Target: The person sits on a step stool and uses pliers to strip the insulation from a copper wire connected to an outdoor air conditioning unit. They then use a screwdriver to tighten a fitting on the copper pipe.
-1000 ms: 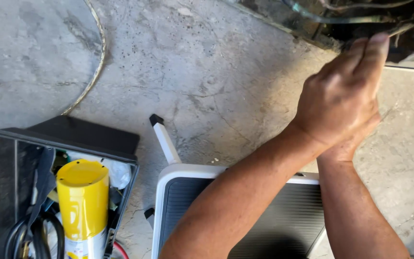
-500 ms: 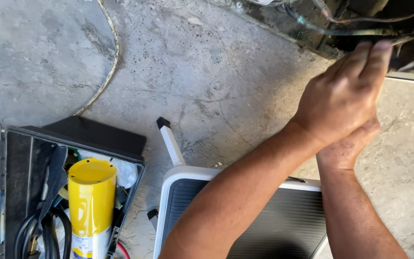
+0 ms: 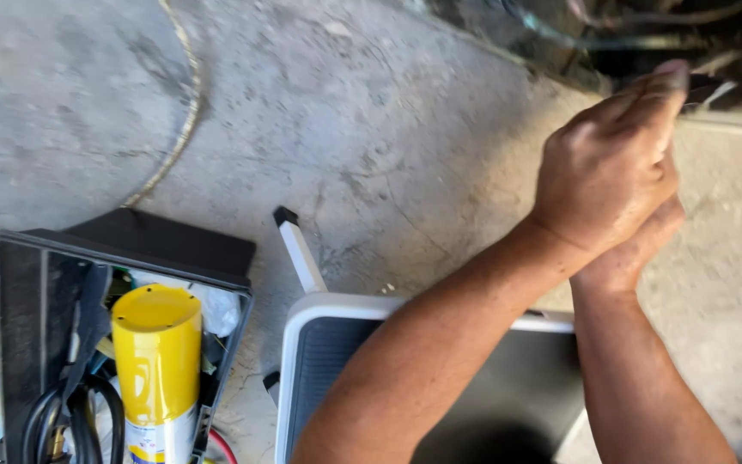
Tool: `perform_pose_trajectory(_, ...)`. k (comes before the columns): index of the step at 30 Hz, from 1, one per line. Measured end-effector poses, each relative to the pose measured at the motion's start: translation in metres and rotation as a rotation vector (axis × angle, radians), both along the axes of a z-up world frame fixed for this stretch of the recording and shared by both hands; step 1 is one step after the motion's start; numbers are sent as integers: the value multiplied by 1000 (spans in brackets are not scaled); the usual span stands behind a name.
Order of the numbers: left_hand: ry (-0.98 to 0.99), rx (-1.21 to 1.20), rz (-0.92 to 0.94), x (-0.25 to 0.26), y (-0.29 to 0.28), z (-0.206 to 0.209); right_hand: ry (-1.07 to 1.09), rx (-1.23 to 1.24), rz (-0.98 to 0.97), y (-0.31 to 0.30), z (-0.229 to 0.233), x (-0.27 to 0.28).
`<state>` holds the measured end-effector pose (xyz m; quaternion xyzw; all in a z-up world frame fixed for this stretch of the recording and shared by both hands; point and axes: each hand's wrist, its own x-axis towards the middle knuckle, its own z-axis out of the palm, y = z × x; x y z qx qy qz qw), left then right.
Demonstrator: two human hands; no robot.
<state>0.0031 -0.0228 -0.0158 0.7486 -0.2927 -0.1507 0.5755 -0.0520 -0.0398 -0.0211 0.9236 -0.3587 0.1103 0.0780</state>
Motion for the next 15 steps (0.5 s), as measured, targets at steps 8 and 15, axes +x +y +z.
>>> perform_pose_trajectory(8,11,-59,39,16,-4,-6,-412,603,-250,-14,-31,-40)
perform_pose_trajectory(15,31,-52,66,23,18,10,-350,427,-76,11,-21,-27)
